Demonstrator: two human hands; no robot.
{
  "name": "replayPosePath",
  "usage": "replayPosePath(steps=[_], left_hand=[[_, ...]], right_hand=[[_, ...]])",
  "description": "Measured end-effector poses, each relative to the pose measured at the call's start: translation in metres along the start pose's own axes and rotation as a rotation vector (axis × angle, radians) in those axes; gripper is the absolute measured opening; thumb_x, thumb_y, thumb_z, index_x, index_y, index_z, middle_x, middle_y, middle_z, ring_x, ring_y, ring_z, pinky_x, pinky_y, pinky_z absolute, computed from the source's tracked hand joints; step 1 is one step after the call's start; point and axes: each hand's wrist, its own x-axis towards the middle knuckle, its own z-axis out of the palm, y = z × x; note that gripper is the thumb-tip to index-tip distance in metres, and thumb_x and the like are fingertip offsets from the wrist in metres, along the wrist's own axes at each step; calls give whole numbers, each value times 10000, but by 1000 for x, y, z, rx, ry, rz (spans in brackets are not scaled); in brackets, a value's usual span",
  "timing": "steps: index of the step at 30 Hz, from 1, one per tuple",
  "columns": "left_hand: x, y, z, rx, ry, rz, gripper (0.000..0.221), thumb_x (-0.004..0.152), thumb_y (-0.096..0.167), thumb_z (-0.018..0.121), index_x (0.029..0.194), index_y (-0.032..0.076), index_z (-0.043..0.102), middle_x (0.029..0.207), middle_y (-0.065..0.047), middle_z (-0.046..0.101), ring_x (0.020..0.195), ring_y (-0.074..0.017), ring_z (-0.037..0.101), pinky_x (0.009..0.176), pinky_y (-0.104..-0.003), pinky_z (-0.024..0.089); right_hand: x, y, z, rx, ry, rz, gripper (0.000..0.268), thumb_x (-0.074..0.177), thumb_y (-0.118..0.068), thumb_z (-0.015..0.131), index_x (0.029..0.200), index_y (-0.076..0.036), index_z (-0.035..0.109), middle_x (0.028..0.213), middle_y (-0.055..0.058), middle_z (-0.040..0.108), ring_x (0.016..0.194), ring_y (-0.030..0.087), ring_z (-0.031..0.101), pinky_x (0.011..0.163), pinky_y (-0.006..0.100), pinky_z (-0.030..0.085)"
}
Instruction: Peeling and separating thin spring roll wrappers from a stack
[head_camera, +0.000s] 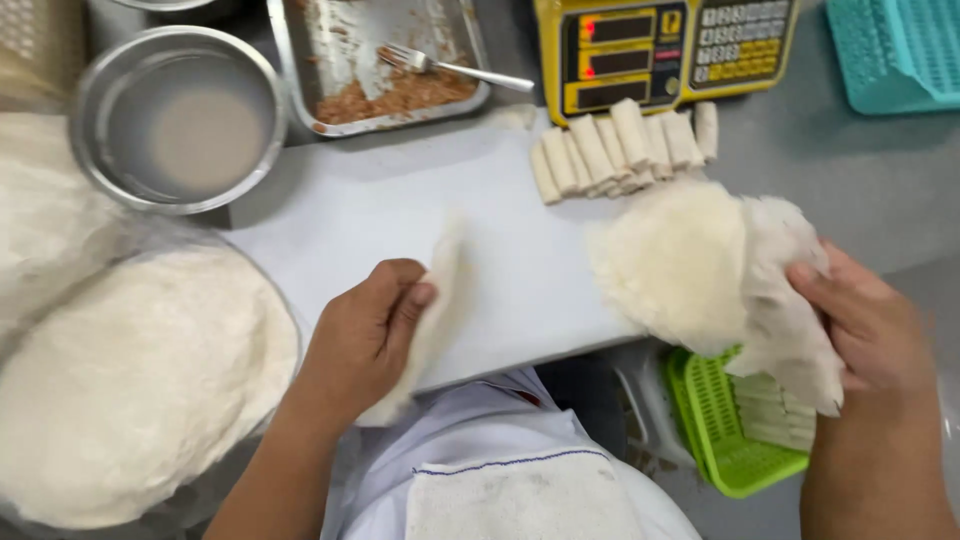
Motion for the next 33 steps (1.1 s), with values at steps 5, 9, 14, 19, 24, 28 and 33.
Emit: replayPosePath(steps=[5,9,14,19,24,28,33], left_hand=[[19,23,-3,-557,31,-67,169,1042,266,589,1115,114,578,861,85,498,779,-31,418,687,-188,375],[42,-15,4,-233,97,-282,276,1055,425,491,1074,161,570,770,79,479,689,-68,419,628,-260,361],[28,-70,19,17,-15,-536,502,996,479,499,1362,136,495,918,-16,662,793,-205,572,768,-357,427],[-34,-82,38,-301,113,-602,649,871,252,728,1448,184,440,1184,-62,641,1024,-117,632,980,-263,479],[-59,-67,39,-606,156,-687,642,876,99,663,1472,156,429,1259,-66,573,924,-86,609,966,-255,479],[-72,-94,55,-706,187,-489,741,854,-57,664,1496,74,317,1293,-111,593,997,-143,656,908,-267,590],[-67,-81,57,-668,174,-436,755,835,-72,667,1488,76,320,1305,-154,591,1006,-201,688,896,-302,616]], right_hand=[[-7,-40,5,156,-222,-98,472,1013,-230,610,1452,-67,555,1096,106,720,862,206,732,700,325,610],[49,-6,-23,-62,-95,-23,393,1038,-173,547,1418,-71,545,1184,125,678,921,223,666,757,350,558],[112,63,-37,-798,11,-13,412,1017,-336,632,1398,-179,627,874,9,513,801,157,463,738,306,356],[133,118,-39,-1203,313,-971,376,1030,56,567,1394,100,651,1121,323,569,936,537,546,880,599,455],[100,85,26,-1210,335,-1275,244,1146,38,549,1292,160,702,1078,309,589,883,473,544,785,502,363],[49,107,156,-677,-260,-1106,202,1107,-74,516,1091,21,693,981,231,644,967,448,635,893,470,503],[-10,79,263,-521,-669,-960,275,942,-147,720,1205,-68,703,1073,87,696,926,268,696,820,366,582]])
